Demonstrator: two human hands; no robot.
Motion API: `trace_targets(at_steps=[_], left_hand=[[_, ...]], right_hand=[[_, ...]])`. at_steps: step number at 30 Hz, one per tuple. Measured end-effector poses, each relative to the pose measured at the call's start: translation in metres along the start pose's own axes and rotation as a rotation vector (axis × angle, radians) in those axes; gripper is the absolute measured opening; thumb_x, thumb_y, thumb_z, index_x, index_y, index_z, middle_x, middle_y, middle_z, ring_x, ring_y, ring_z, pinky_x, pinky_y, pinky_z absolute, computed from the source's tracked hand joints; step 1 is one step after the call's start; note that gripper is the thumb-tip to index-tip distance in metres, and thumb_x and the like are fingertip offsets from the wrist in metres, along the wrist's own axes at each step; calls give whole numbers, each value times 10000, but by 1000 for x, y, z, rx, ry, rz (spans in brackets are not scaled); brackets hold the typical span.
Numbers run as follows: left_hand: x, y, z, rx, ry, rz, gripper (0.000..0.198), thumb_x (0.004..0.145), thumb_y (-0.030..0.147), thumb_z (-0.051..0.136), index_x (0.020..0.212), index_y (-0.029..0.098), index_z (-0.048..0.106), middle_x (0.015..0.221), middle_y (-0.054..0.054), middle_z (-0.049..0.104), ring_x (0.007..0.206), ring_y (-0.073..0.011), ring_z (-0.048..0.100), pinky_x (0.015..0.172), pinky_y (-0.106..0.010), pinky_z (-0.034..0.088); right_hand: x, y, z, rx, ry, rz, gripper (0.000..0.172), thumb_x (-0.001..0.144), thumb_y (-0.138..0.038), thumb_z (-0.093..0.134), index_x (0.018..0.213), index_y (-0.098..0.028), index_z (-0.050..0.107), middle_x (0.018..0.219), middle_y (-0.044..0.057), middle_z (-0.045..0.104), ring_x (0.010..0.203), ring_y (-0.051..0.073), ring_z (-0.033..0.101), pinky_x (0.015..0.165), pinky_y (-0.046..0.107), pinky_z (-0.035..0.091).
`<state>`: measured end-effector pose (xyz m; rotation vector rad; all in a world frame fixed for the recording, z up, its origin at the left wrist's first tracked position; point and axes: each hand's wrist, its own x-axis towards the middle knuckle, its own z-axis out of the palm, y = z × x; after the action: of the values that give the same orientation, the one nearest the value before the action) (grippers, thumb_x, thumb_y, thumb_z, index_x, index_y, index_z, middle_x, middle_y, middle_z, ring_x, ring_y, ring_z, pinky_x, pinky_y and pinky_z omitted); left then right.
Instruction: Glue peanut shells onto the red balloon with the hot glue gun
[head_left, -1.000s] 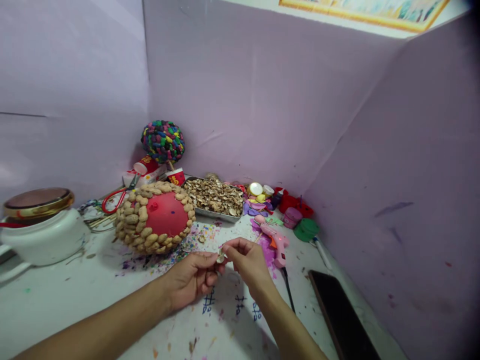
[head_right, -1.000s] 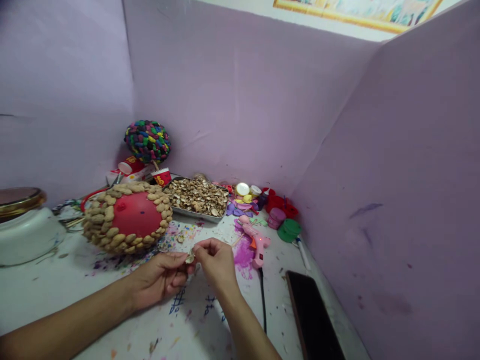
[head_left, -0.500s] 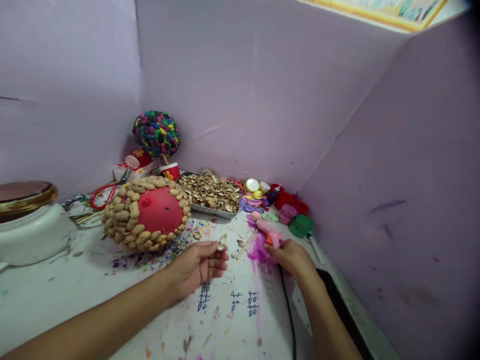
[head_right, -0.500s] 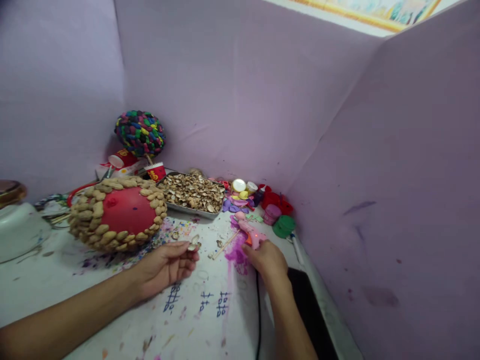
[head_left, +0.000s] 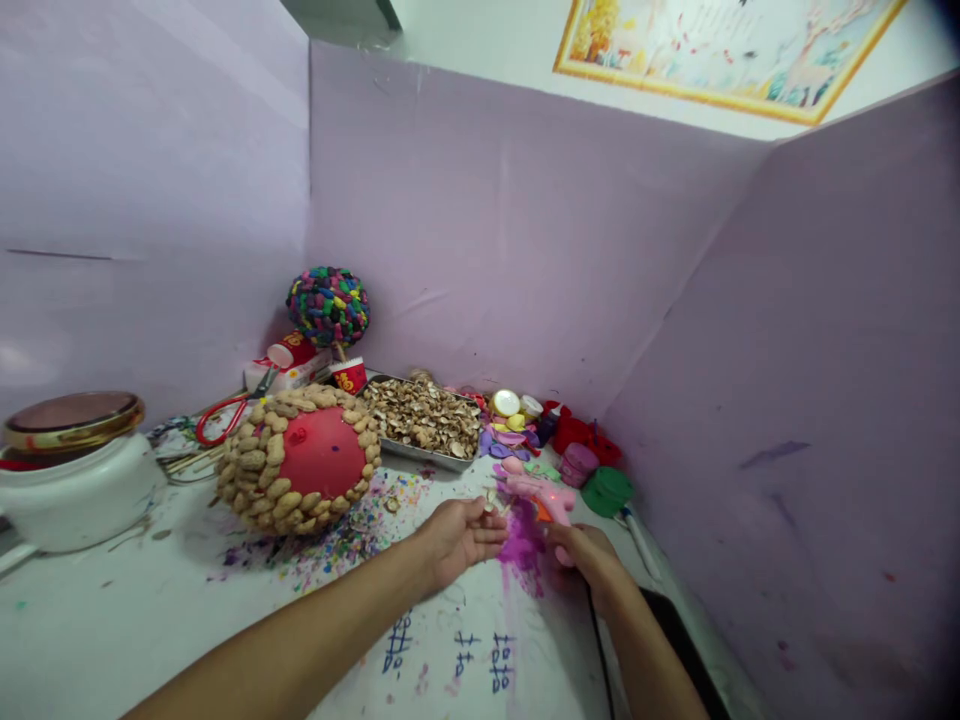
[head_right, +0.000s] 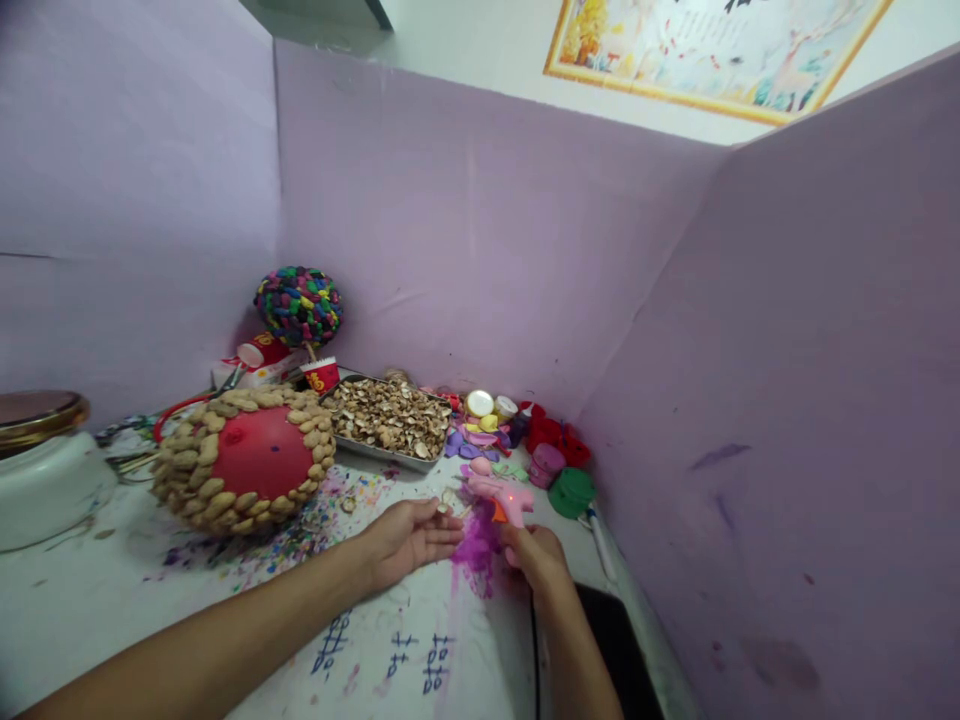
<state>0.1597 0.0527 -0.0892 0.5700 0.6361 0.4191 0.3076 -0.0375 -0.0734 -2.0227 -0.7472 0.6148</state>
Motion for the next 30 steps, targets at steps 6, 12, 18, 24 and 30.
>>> trace_targets(at_steps=[6, 12, 18, 24, 30], left_hand=[[-12, 8, 3, -3, 0, 11, 179, 852, 203, 429, 755, 101, 539, 678, -74, 610, 595, -138, 605, 637, -258, 476], [-50, 27, -10, 62, 18, 44, 131, 815, 243, 514, 783, 124, 558, 560, 21, 532, 341, -46, 411, 324, -150, 222], [-82, 28, -41, -6, 182, -37, 140, 799, 238, 538, 777, 102, 566, 554, 38, 487, 341, -17, 368, 316, -121, 197], [-84, 36, -56, -126, 189, -71, 120, 798, 196, 526, 771, 87, 567, 545, 30, 480, 346, -22, 363, 314, -119, 197], [-82, 35, -63, -104, 158, -74, 131, 773, 225, 562, 725, 103, 567, 560, 22, 490, 355, -30, 379, 326, -132, 215]], right_hand=[[-30, -33, 3, 425, -46, -60, 187, 651, -251, 590, 806, -150, 561, 571, -34, 554, 495, 98, 520, 440, 210, 461], [-53, -41, 24, 516, -85, -79, 304, 606, -351, 674, 795, -141, 560, 381, -79, 464, 319, 41, 314, 308, 142, 188], [-76, -31, 31, 498, -44, 4, 390, 649, -534, 638, 775, -169, 578, 362, -65, 457, 302, 66, 334, 307, 157, 160], [-95, -15, 33, 468, -161, -54, 504, 663, -600, 607, 940, -181, 638, 489, 7, 594, 423, 122, 419, 410, 222, 317], [-103, -10, 41, 441, -291, -98, 546, 729, -670, 463, 850, -167, 634, 385, -11, 502, 365, 109, 333, 413, 247, 249]])
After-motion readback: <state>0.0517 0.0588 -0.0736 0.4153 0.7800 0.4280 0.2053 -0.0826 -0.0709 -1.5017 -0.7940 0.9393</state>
